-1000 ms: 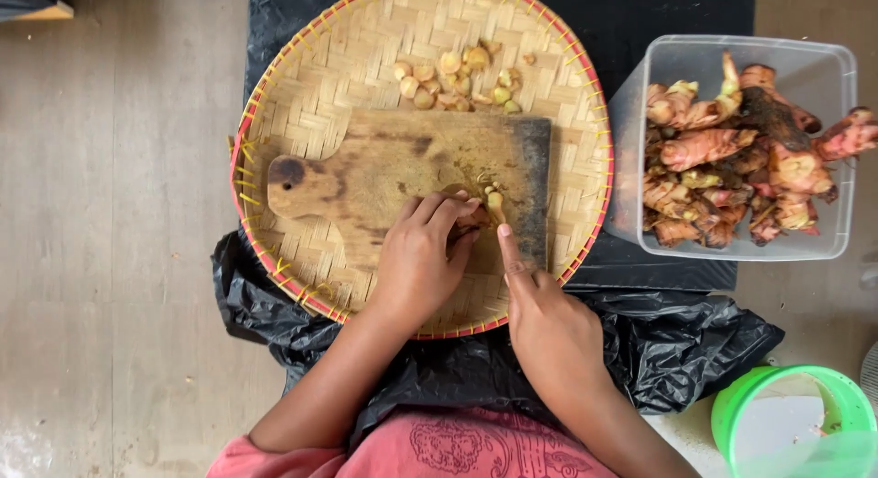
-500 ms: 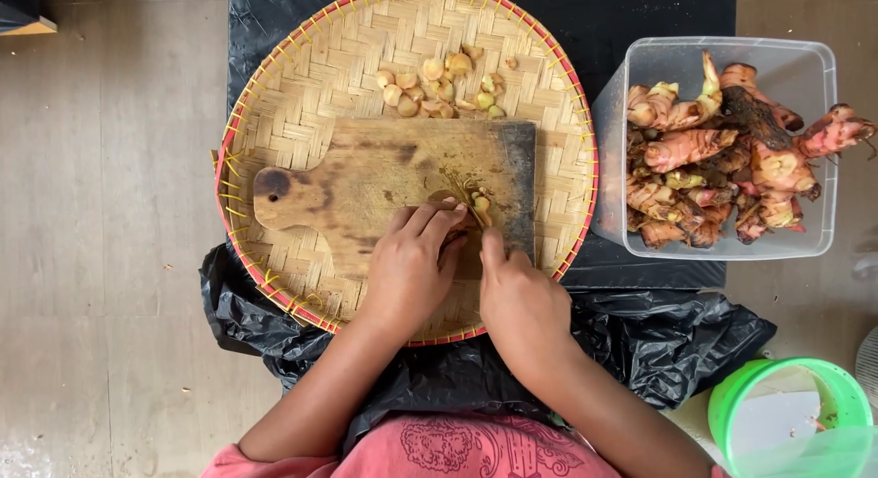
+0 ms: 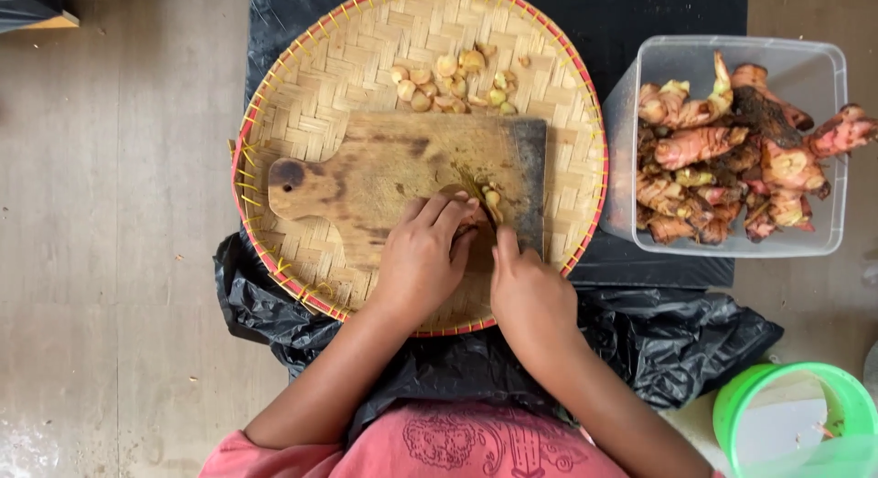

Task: Slicing galangal roots into small pieces using a knife on a wooden cutting board.

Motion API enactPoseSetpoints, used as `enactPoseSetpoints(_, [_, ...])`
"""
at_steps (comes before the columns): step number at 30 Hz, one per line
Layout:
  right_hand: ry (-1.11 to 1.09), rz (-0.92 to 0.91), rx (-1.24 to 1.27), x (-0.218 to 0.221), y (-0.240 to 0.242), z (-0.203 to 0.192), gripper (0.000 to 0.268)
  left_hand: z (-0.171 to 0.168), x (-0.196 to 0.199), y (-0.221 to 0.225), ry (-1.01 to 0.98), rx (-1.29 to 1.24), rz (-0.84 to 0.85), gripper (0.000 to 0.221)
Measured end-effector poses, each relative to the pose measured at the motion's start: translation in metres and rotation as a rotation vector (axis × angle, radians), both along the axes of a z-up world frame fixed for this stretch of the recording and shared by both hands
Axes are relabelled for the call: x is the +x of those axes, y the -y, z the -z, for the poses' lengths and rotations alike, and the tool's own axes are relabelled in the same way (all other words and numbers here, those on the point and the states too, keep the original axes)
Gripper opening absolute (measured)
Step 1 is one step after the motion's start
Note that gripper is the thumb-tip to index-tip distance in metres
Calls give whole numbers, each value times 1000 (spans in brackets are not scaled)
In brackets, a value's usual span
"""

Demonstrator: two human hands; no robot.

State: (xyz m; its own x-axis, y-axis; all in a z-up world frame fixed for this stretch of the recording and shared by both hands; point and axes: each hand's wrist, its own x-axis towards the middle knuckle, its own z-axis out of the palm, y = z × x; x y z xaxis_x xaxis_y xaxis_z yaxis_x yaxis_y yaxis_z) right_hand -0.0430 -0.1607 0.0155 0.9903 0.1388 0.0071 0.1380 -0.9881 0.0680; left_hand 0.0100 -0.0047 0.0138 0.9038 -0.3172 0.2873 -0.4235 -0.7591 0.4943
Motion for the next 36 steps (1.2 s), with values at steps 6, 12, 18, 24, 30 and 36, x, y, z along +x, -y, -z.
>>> enactPoseSetpoints(6, [51, 4, -107, -9, 0, 4, 29, -1, 3, -2, -37, -61, -20, 36])
enactPoseSetpoints(12, [0, -21, -201, -40, 14, 2, 29, 9, 0, -1, -33, -78, -35, 36])
enactPoseSetpoints(18, [4, -33, -186, -39, 20, 3, 28, 11, 0, -1, -19, -69, -18, 36])
enactPoseSetpoints(24, [-15, 1, -51, -45, 26, -9, 31, 1, -1, -1, 21, -5, -21, 32])
enactPoseSetpoints(30, [-12, 2, 57, -39, 24, -20, 24, 9, -3, -2, -10, -28, -36, 36])
enactPoseSetpoints(36, [16, 48, 31, -47, 27, -45, 23, 15, 0, -2, 9, -44, -48, 36])
